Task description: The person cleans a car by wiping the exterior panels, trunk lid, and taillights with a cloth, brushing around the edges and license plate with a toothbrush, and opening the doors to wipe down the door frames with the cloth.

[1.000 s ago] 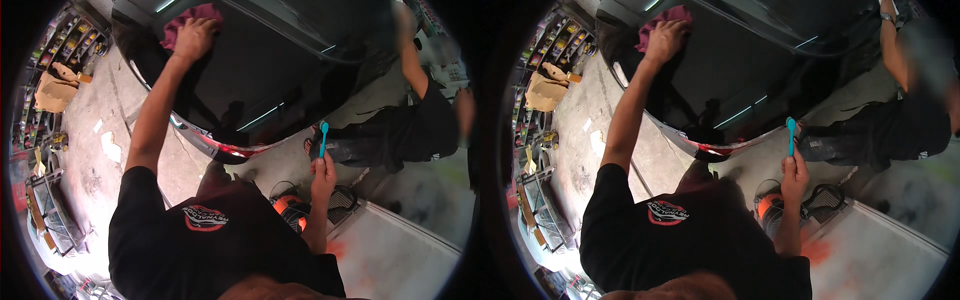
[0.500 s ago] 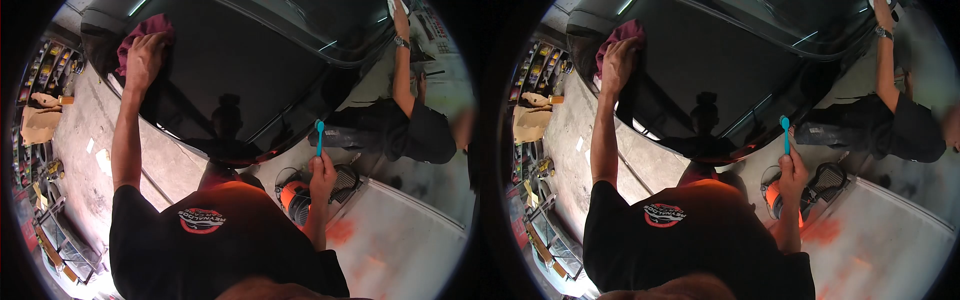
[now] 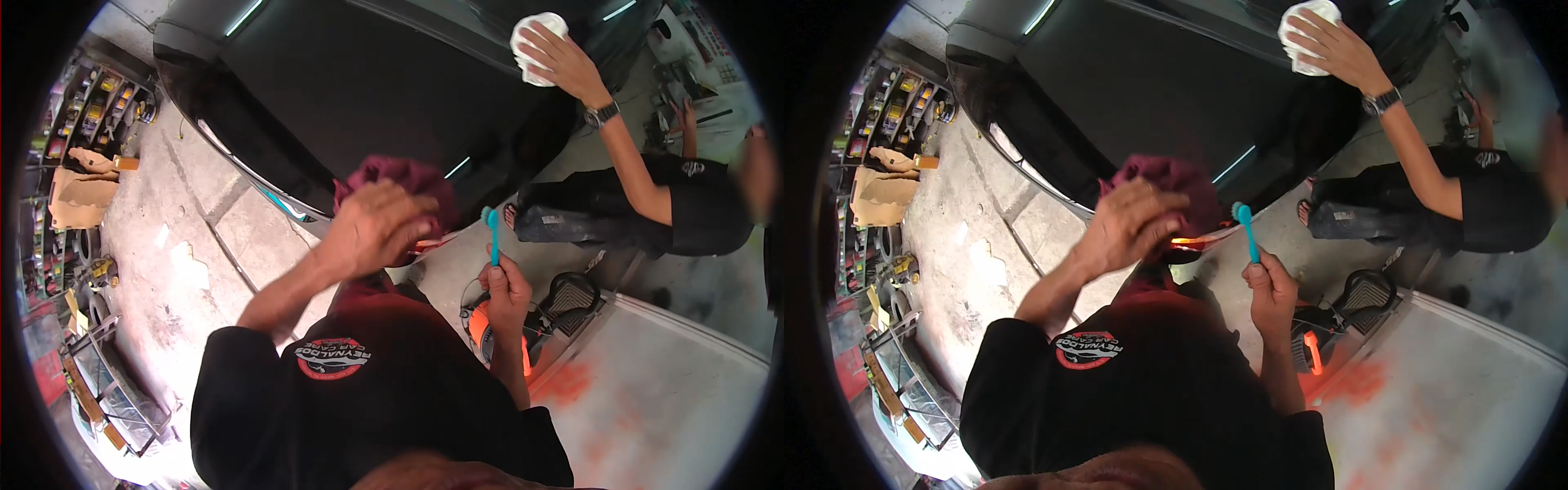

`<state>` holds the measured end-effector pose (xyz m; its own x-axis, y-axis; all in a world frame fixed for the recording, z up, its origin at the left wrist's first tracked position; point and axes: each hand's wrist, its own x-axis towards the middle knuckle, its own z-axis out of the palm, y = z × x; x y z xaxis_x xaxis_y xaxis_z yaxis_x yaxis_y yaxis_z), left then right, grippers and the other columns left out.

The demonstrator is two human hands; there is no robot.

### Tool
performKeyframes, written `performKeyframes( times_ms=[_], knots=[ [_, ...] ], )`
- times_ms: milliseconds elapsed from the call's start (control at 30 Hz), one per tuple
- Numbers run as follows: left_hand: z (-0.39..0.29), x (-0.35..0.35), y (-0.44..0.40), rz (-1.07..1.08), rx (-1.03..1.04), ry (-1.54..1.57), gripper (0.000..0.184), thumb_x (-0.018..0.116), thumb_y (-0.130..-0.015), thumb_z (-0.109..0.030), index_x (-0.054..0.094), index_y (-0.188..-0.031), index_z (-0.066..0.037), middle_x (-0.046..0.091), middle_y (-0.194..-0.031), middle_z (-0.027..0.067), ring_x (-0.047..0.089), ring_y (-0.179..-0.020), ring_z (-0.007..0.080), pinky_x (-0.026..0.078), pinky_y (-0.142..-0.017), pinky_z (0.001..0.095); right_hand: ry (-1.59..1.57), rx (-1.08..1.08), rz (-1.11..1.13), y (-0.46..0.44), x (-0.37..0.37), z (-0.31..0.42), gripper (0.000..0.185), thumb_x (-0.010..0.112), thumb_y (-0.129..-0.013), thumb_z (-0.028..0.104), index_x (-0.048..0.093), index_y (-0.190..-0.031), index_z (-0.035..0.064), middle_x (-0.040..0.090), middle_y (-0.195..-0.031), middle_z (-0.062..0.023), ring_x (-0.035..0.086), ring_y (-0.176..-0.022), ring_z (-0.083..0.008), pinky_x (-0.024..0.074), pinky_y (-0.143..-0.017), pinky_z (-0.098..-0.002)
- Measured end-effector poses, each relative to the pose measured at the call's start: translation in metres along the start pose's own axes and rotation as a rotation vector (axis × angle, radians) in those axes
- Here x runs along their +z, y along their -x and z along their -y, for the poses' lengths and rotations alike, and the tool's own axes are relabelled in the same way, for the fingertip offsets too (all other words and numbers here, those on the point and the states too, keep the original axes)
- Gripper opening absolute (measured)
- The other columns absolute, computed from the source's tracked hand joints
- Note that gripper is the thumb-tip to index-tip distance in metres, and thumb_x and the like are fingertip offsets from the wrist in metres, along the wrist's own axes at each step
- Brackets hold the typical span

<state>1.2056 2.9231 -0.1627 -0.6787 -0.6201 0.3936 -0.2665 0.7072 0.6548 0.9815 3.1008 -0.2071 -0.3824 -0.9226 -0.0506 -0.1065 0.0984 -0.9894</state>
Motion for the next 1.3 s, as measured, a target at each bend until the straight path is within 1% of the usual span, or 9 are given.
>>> performKeyframes(
  times_ms=[167,233,267,367,600,900,1133,1233,1300],
  knots=[
    [-0.066,0.049,0.046,0.166,-0.26,0.321,0.032,0.077,-0.09,-0.018,0.069,-0.117,-0.003,0.068,-0.093,0.0099,0.069,-0.094,0.0266,0.055,-0.082,0.0393,-0.046,0.012,0.094,0.04,-0.031,-0.005,0.026,0.051,-0.101,0.005,0.065,-0.121,-0.0064,0.06,-0.081,-0.0035,0.053,-0.072,-0.0092,0.0445,-0.066,-0.0265],
    [-0.084,0.065,0.062,0.123,-0.326,0.457,0.031,0.077,-0.087,-0.016,0.07,-0.115,-0.003,0.07,-0.1,0.0159,0.07,-0.093,0.031,0.056,-0.08,0.0403,-0.041,0.0,0.127,0.052,-0.041,-0.012,0.028,0.049,-0.1,0.003,0.065,-0.121,-0.0068,0.06,-0.081,-0.0034,0.052,-0.071,-0.0092,0.0438,-0.065,-0.0268],
    [-0.088,0.07,0.068,0.127,-0.266,0.412,0.029,0.075,-0.09,-0.012,0.069,-0.116,-0.001,0.071,-0.105,0.0165,0.072,-0.089,0.0274,0.057,-0.078,0.0373,-0.072,0.018,0.129,0.055,-0.043,-0.014,0.028,0.049,-0.1,0.003,0.065,-0.121,-0.0069,0.059,-0.081,-0.0032,0.051,-0.071,-0.0092,0.0436,-0.065,-0.0266],
    [-0.109,0.079,0.096,0.24,-0.535,0.507,0.026,0.066,-0.092,-0.006,0.069,-0.117,0.0,0.073,-0.099,0.0144,0.072,-0.08,0.0199,0.058,-0.072,0.0335,-0.143,0.044,0.154,0.057,-0.056,-0.017,0.028,0.05,-0.1,0.003,0.065,-0.122,-0.0072,0.058,-0.081,-0.0027,0.05,-0.072,-0.0092,0.043,-0.067,-0.026],
    [-0.131,0.06,0.119,0.076,-0.877,0.625,0.026,0.067,-0.096,-0.016,0.068,-0.118,-0.001,0.073,-0.094,0.0103,0.071,-0.077,0.018,0.057,-0.068,0.035,-0.154,-0.059,0.253,0.052,-0.059,-0.007,0.03,0.052,-0.098,0.004,0.065,-0.123,-0.0073,0.06,-0.084,-0.0023,0.052,-0.076,-0.0092,0.0433,-0.072,-0.0253],
    [-0.108,0.049,0.193,-0.199,-0.623,0.387,0.027,0.067,-0.096,-0.015,0.068,-0.12,-0.002,0.072,-0.091,0.0102,0.07,-0.077,0.0159,0.055,-0.065,0.0329,-0.124,-0.068,0.391,0.07,0.004,-0.007,0.029,0.055,-0.101,0.009,0.064,-0.126,-0.0045,0.061,-0.082,-0.0027,0.052,-0.072,-0.0088,0.0436,-0.069,-0.025],
    [-0.097,-0.014,0.28,-0.218,-0.998,0.754,0.022,0.065,-0.101,-0.017,0.069,-0.116,-0.002,0.07,-0.095,0.0046,0.063,-0.089,0.0089,0.053,-0.076,0.0293,-0.069,-0.109,0.535,0.095,0.108,0.002,0.028,0.062,-0.098,0.005,0.066,-0.125,-0.0039,0.056,-0.079,0.0015,0.05,-0.07,-0.0055,0.0414,-0.064,-0.0224],
    [-0.071,-0.042,0.34,-0.399,-0.886,0.888,0.02,0.063,-0.102,-0.017,0.068,-0.114,-0.003,0.069,-0.092,0.0046,0.063,-0.074,0.0097,0.052,-0.063,0.0265,-0.013,-0.084,0.612,0.113,0.173,0.018,0.03,0.066,-0.095,0.004,0.067,-0.125,-0.0024,0.054,-0.079,0.0053,0.049,-0.07,-0.0032,0.04,-0.063,-0.0212],
    [-0.059,-0.074,0.374,-0.498,-0.841,1.019,0.022,0.059,-0.104,-0.018,0.066,-0.116,-0.001,0.068,-0.102,0.0054,0.063,-0.092,0.0101,0.052,-0.078,0.0247,0.012,-0.033,0.689,0.125,0.223,0.012,0.035,0.07,-0.092,0.003,0.067,-0.127,-0.0008,0.052,-0.079,0.0082,0.048,-0.072,-0.0015,0.041,-0.065,-0.0211]
  ],
)
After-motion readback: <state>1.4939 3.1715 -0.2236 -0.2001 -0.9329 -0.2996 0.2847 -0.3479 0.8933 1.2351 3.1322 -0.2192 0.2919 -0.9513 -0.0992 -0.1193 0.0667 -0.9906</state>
